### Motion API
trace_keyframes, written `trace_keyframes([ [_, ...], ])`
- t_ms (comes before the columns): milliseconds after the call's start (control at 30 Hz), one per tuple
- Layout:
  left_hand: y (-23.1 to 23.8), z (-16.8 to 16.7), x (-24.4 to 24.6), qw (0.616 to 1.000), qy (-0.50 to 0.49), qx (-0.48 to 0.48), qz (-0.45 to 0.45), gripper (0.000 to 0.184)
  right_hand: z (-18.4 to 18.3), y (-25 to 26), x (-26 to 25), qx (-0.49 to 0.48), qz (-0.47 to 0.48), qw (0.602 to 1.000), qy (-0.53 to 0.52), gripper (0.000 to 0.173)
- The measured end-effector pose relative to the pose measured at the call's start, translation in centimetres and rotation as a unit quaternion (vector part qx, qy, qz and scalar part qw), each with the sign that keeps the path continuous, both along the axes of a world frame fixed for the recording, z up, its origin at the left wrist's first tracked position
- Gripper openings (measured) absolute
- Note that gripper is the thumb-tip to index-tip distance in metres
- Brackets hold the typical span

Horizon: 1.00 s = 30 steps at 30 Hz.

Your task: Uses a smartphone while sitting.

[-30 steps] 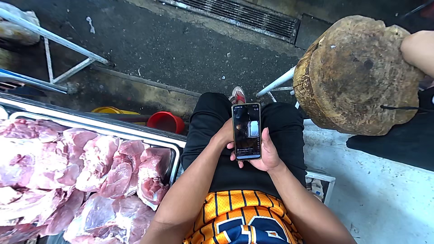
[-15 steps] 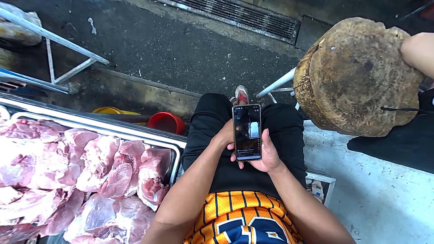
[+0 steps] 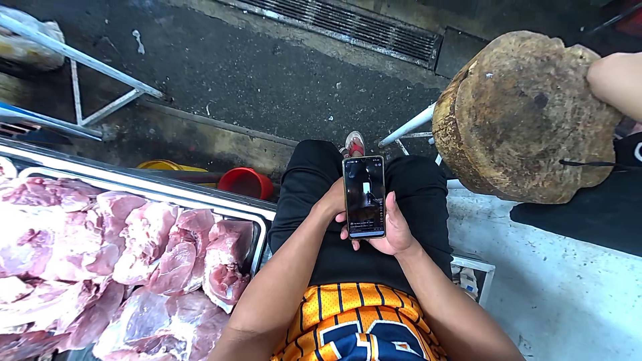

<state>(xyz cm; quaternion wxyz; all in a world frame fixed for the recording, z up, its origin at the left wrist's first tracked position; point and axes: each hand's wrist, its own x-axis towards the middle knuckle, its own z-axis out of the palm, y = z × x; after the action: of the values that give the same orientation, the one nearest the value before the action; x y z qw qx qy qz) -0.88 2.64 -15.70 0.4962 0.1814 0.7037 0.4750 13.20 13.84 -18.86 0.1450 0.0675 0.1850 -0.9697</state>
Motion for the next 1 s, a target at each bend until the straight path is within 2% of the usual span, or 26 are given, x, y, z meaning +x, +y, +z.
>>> trace_keyframes([
  [233, -0.1, -0.3, 0.0, 1.0, 0.015, 0.002, -0.005, 0.017, -0.1, 0.1, 0.0, -0.002, 0.002, 1.0, 0.0, 0.081],
  [433, -0.1, -0.3, -0.1, 1.0, 0.012, -0.008, -0.01, 0.012, -0.1, 0.1, -0.1, -0.002, 0.002, 1.0, 0.001, 0.081],
  [667, 0.0, -0.8, -0.1, 1.0, -0.001, 0.022, 0.005, 0.018, -0.1, 0.1, -0.1, -0.004, 0.001, 1.0, 0.001, 0.08],
  [867, 0.0, -0.5, -0.1, 1.0, 0.0, 0.014, 0.004, 0.012, -0.1, 0.1, -0.1, 0.001, 0.001, 1.0, 0.0, 0.08],
  [1000, 0.0, -0.5, -0.1, 0.999, 0.004, 0.039, 0.005, 0.017, -0.1, 0.1, -0.1, 0.002, 0.002, 1.0, 0.003, 0.08],
])
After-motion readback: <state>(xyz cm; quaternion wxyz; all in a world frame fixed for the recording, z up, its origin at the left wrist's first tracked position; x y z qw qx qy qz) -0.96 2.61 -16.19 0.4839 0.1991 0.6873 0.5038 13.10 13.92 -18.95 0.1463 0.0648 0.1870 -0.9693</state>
